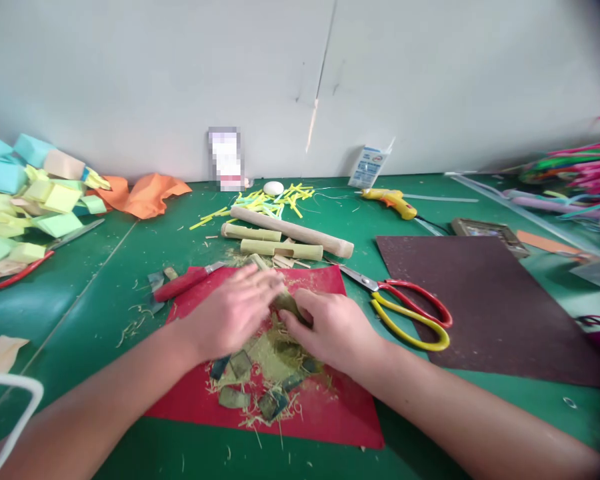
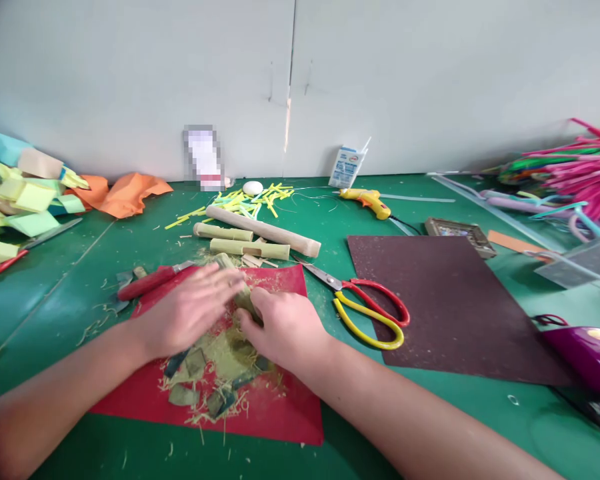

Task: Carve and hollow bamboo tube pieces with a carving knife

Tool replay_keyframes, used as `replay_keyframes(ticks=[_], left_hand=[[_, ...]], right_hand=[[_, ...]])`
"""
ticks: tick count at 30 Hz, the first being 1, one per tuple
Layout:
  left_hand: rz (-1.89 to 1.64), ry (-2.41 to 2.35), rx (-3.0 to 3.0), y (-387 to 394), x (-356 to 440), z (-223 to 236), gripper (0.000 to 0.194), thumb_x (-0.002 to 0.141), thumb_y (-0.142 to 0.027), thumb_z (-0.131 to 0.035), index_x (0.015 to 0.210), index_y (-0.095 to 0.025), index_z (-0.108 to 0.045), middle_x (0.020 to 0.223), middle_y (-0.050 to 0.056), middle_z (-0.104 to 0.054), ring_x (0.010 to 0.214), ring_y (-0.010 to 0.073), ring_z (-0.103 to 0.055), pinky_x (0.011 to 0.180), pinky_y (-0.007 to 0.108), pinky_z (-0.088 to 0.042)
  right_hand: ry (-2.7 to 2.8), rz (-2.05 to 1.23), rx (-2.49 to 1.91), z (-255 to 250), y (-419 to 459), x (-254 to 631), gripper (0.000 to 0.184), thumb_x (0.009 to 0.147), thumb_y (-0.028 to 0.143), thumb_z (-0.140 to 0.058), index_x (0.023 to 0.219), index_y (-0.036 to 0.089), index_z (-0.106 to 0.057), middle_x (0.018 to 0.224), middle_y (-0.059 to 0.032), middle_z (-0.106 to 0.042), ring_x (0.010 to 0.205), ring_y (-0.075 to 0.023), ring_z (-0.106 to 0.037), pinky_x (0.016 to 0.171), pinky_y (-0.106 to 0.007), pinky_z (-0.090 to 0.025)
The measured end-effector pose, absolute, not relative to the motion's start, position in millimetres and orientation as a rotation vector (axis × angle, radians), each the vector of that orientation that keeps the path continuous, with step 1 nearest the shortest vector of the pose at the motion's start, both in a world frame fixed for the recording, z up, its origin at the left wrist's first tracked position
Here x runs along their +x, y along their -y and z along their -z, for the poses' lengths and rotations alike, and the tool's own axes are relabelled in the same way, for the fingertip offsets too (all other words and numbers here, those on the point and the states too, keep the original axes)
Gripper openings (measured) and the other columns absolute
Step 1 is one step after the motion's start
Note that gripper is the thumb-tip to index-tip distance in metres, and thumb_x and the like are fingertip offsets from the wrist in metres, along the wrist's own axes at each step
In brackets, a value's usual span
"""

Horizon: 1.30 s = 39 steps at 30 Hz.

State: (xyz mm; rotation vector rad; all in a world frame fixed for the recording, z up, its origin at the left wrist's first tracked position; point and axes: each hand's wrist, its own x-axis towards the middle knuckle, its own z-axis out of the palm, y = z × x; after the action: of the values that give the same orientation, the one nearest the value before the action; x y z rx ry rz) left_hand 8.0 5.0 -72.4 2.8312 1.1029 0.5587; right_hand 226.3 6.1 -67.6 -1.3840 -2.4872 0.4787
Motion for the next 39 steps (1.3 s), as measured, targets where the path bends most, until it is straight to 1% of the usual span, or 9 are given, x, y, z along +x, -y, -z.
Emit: replay_keyframes(ticks=[6,10,14,18,22,26,30,35,39], left_hand=[[-0.615,-1.223,2.825,0.7,9.4,72.9,0.045,0.094,-0.015,-0.035,0.139,-0.014,-0.04,0.139,0.013,-0.049,0.133,0.0237,-0.04,0.113,0.055,-0.026],[-0.541,-1.011,2.861,-0.1,11.1,74.7,0.047,0.094,-0.016,-0.037,0.141,-0.012,-0.035,0.14,0.012,-0.047,0.135,0.0221,-0.036,0.113,0.049,-0.03],[-0.616,-1.218,2.865,-4.9,9.1,75.1,0.044,0.095,-0.016,-0.034,0.139,-0.014,-0.039,0.137,0.013,-0.05,0.132,0.0236,-0.042,0.113,0.056,-0.025],[-0.553,-0.938,2.903,-5.0,8.4,75.5,0.047,0.095,-0.017,-0.037,0.141,-0.011,-0.035,0.141,0.013,-0.046,0.136,0.0223,-0.034,0.114,0.048,-0.03],[-0.609,-1.194,2.849,-5.1,7.5,75.0,0.045,0.095,-0.016,-0.033,0.14,-0.013,-0.038,0.139,0.013,-0.048,0.133,0.0236,-0.04,0.113,0.055,-0.026],[-0.56,-0.99,2.814,-3.2,8.8,73.9,0.047,0.095,-0.017,-0.035,0.142,-0.013,-0.034,0.142,0.012,-0.045,0.136,0.0218,-0.034,0.114,0.049,-0.028],[-0.632,-1.243,2.756,-5.4,6.9,74.5,0.044,0.096,-0.019,-0.033,0.14,-0.017,-0.039,0.14,0.01,-0.047,0.133,0.0225,-0.04,0.113,0.055,-0.025],[-0.583,-1.045,2.796,-3.3,9.8,75.0,0.046,0.096,-0.018,-0.035,0.142,-0.015,-0.034,0.141,0.011,-0.046,0.136,0.0218,-0.035,0.114,0.051,-0.026],[-0.644,-1.271,2.743,-4.7,8.9,74.1,0.042,0.096,-0.018,-0.033,0.137,-0.014,-0.041,0.139,0.011,-0.049,0.132,0.0223,-0.041,0.113,0.055,-0.026]], right_hand=[[2.477,-0.452,-1.399,66.9,-6.3,227.5,0.029,0.083,0.038,-0.05,0.062,0.019,-0.042,0.051,0.0039,-0.044,0.046,-0.0081,-0.032,0.048,-0.025,-0.017],[2.461,-0.483,-1.396,66.2,-6.1,227.1,0.027,0.082,0.036,-0.051,0.063,0.019,-0.042,0.053,0.0033,-0.048,0.047,-0.0084,-0.036,0.049,-0.024,-0.018],[2.456,-0.458,-1.426,66.9,-6.3,226.4,0.029,0.08,0.038,-0.052,0.061,0.019,-0.04,0.051,0.0038,-0.046,0.046,-0.0084,-0.033,0.048,-0.024,-0.017],[2.45,-0.477,-1.422,67.9,-6.9,226.2,0.028,0.079,0.037,-0.052,0.062,0.019,-0.039,0.052,0.0039,-0.047,0.047,-0.0083,-0.034,0.049,-0.024,-0.018],[2.45,-0.475,-1.435,66.7,-6.5,226.2,0.03,0.08,0.039,-0.052,0.061,0.019,-0.039,0.052,0.0039,-0.046,0.047,-0.0084,-0.034,0.049,-0.024,-0.018],[2.453,-0.483,-1.43,65.4,-5.1,225.6,0.027,0.08,0.037,-0.051,0.063,0.019,-0.04,0.053,0.0038,-0.048,0.048,-0.0084,-0.034,0.049,-0.024,-0.019],[2.458,-0.415,-1.462,66.2,-5.0,225.2,0.029,0.08,0.04,-0.052,0.063,0.02,-0.041,0.053,0.0037,-0.047,0.048,-0.0088,-0.033,0.049,-0.024,-0.018],[2.465,-0.428,-1.472,66.0,-6.8,226.0,0.031,0.074,0.042,-0.058,0.061,0.02,-0.041,0.052,0.0042,-0.047,0.048,-0.0089,-0.033,0.049,-0.024,-0.018],[2.451,-0.466,-1.506,65.0,-7.3,225.8,0.034,0.073,0.044,-0.059,0.06,0.02,-0.04,0.051,0.0049,-0.047,0.047,-0.0084,-0.033,0.048,-0.024,-0.017]])
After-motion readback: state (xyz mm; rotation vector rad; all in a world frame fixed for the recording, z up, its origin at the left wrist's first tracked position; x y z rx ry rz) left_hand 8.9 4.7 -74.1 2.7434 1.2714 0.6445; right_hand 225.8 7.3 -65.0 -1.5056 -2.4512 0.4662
